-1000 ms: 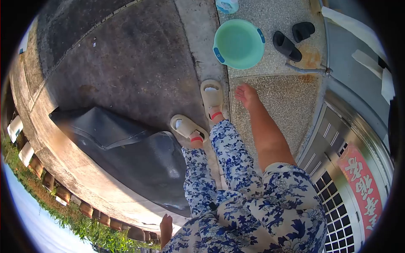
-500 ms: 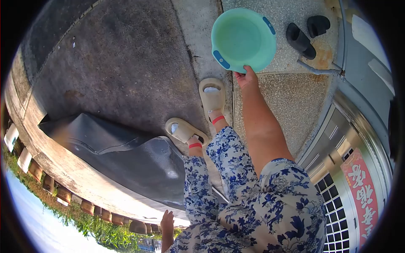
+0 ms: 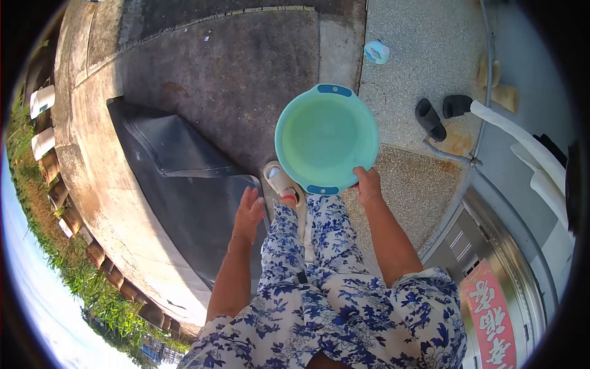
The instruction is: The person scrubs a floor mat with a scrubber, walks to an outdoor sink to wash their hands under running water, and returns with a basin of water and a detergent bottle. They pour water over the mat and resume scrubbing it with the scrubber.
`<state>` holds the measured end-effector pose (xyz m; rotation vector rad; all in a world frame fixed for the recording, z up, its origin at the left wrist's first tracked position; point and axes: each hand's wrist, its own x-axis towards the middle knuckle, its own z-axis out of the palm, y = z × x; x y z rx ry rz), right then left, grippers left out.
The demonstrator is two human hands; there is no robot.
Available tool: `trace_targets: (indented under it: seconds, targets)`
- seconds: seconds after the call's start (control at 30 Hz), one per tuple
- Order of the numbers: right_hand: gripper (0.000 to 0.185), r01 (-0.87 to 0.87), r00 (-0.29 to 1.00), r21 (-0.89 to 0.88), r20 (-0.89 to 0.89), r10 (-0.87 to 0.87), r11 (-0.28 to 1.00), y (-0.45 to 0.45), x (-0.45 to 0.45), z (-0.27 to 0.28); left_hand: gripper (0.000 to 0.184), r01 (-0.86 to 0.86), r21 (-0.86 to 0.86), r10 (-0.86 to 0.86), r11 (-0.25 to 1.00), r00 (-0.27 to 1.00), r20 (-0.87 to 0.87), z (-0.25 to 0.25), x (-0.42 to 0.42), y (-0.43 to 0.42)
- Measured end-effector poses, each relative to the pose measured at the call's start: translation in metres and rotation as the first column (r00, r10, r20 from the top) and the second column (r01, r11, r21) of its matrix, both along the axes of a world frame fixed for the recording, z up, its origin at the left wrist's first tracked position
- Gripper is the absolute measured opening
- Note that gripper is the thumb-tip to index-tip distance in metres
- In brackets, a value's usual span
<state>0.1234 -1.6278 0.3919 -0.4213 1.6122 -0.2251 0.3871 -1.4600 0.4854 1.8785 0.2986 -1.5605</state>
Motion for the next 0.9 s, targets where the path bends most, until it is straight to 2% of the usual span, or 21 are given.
trace_targets:
  seconds: [0.1, 0.13, 0.17, 0.2, 0.27, 0.33, 0.37, 0.4, 0.43, 0.5, 0.53, 0.6, 0.63, 0.7, 0.73, 0.8, 0.83, 0.9]
  targets:
    - [0.036, -0.195, 0.981, -0.009, 0.014, 0.195, 0.981, 0.001, 0.02, 0.066, 0.087, -0.148, -0.074, 0.151, 0.986, 0.988, 0.031, 0.037, -0.006, -0.028]
    - [0.036, -0.269, 0.961, -0.027, 0.055, 0.27, 0.963, -0.002, 0.029, 0.086, 0.082, -0.181, -0.123, 0.175, 0.976, 0.983, -0.064, 0.044, -0.007, -0.026]
    - [0.037, -0.391, 0.919, -0.049, 0.031, 0.393, 0.919, -0.003, 0.034, 0.105, 0.077, -0.22, -0.168, 0.194, 0.961, 0.968, -0.159, 0.052, -0.009, -0.016]
    - [0.038, -0.505, 0.862, -0.077, 0.001, 0.507, 0.86, -0.006, 0.04, 0.121, 0.077, -0.291, -0.179, 0.272, 0.94, 0.955, -0.121, 0.053, -0.013, -0.001]
    - [0.04, -0.649, 0.753, -0.158, 0.006, 0.658, 0.744, -0.013, 0.05, 0.144, 0.061, -0.428, -0.21, 0.366, 0.879, 0.888, -0.28, 0.052, -0.022, 0.025]
    - [0.042, -0.752, 0.639, -0.226, -0.017, 0.769, 0.619, -0.022, 0.067, 0.165, 0.057, -0.548, -0.222, 0.498, 0.807, 0.832, -0.243, 0.086, -0.031, 0.026]
    - [0.046, -0.799, 0.527, -0.507, -0.334, 0.781, 0.323, -0.026, 0.079, 0.178, 0.053, -0.604, -0.226, 0.561, 0.764, 0.796, -0.229, 0.098, -0.033, 0.027]
    - [0.051, -0.761, 0.469, -0.646, -0.615, 0.634, -0.063, -0.029, 0.092, 0.191, 0.053, -0.638, -0.244, 0.6, 0.73, 0.77, -0.218, 0.101, -0.036, 0.031]
    - [0.051, -0.747, 0.445, -0.656, -0.613, 0.653, -0.107, -0.031, 0.109, 0.211, 0.05, -0.7, -0.221, 0.663, 0.679, 0.714, -0.224, 0.101, -0.043, 0.037]
    - [0.06, -0.574, 0.438, -0.727, -0.662, 0.608, -0.377, -0.029, 0.144, 0.243, 0.047, -0.788, -0.2, 0.753, 0.582, 0.615, -0.232, 0.1, -0.06, 0.047]
    - [0.06, -0.551, 0.413, -0.729, -0.661, 0.626, -0.406, -0.022, 0.158, 0.24, 0.046, -0.807, -0.198, 0.78, 0.557, 0.59, -0.21, 0.099, -0.066, 0.051]
    - [0.059, -0.458, -0.063, -0.705, -0.582, 0.811, -0.542, -0.012, 0.186, 0.218, 0.044, -0.849, -0.191, 0.828, 0.493, 0.525, -0.195, 0.102, -0.076, 0.052]
    - [0.059, -0.431, -0.091, -0.704, -0.589, 0.803, -0.565, -0.001, 0.197, 0.203, 0.042, -0.841, -0.218, 0.827, 0.495, 0.533, -0.179, 0.108, -0.077, 0.053]
    - [0.06, -0.599, 0.031, -0.574, -0.713, 0.7, -0.558, 0.024, 0.215, 0.173, 0.04, -0.829, -0.234, 0.821, 0.507, 0.548, -0.161, 0.124, -0.075, 0.053]
    - [0.06, -0.575, 0.002, -0.574, -0.714, 0.7, -0.583, 0.036, 0.218, 0.17, 0.04, -0.826, -0.224, 0.817, 0.517, 0.554, -0.159, 0.132, -0.073, 0.054]
    - [0.059, -0.573, -0.021, -0.397, -0.868, 0.496, -0.717, 0.056, 0.223, 0.158, 0.041, -0.699, -0.257, 0.739, 0.668, 0.665, 0.11, 0.129, -0.072, 0.049]
    - [0.059, -0.545, -0.044, -0.396, -0.867, 0.497, -0.739, 0.076, 0.226, 0.16, 0.041, -0.726, -0.253, 0.764, 0.639, 0.635, 0.108, 0.138, -0.067, 0.059]
    - [0.063, -0.479, 0.03, -0.377, -0.91, 0.414, -0.793, 0.103, 0.223, 0.165, 0.043, -0.711, -0.241, 0.738, 0.661, 0.674, 0.035, 0.154, -0.06, 0.069]
